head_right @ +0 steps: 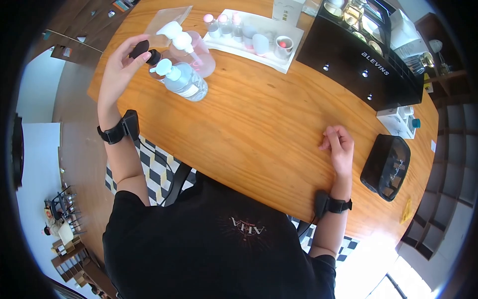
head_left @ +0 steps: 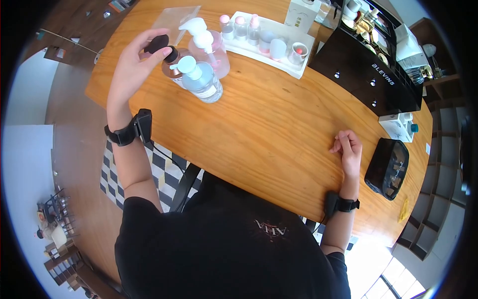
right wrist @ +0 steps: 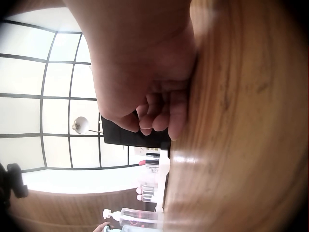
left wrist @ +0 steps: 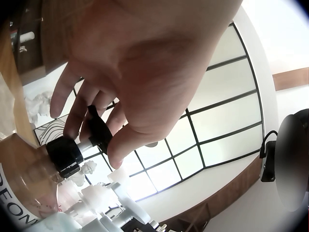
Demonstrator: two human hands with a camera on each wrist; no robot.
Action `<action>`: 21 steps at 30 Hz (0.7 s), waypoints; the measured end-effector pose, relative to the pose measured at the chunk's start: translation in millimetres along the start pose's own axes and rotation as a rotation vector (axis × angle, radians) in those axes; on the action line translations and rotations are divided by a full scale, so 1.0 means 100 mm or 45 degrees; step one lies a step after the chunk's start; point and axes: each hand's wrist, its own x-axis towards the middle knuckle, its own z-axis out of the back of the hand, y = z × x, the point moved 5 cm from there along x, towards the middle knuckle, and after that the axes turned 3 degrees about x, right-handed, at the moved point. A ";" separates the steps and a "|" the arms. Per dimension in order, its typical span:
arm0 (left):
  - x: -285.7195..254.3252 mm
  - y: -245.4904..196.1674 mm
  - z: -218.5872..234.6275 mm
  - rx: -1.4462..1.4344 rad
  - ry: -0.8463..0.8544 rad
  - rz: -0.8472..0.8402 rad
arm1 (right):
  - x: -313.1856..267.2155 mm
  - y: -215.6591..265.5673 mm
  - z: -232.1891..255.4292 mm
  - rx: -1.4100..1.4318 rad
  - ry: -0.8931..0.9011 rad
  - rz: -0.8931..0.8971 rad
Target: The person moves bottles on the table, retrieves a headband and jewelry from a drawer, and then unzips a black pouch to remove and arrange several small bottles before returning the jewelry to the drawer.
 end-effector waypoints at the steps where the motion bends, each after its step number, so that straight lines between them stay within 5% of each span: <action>1: -0.01 0.01 0.00 -0.071 -0.036 -0.009 | 0.00 0.01 -0.01 -0.001 0.001 -0.012; 6: -0.09 0.10 0.16 -0.231 -0.295 -0.014 | 0.02 0.28 -0.16 -0.097 0.046 0.091; 12: -0.10 1.07 -0.05 -0.823 -0.434 0.478 | 0.17 1.13 -0.88 -0.371 0.207 0.271; 16: -0.07 1.74 -0.51 -1.142 -0.398 0.627 | 0.48 1.75 -1.68 -0.686 0.412 0.621; 21: -0.11 1.83 -0.78 -1.232 -0.186 0.603 | 1.09 2.05 -2.56 -1.095 0.541 1.220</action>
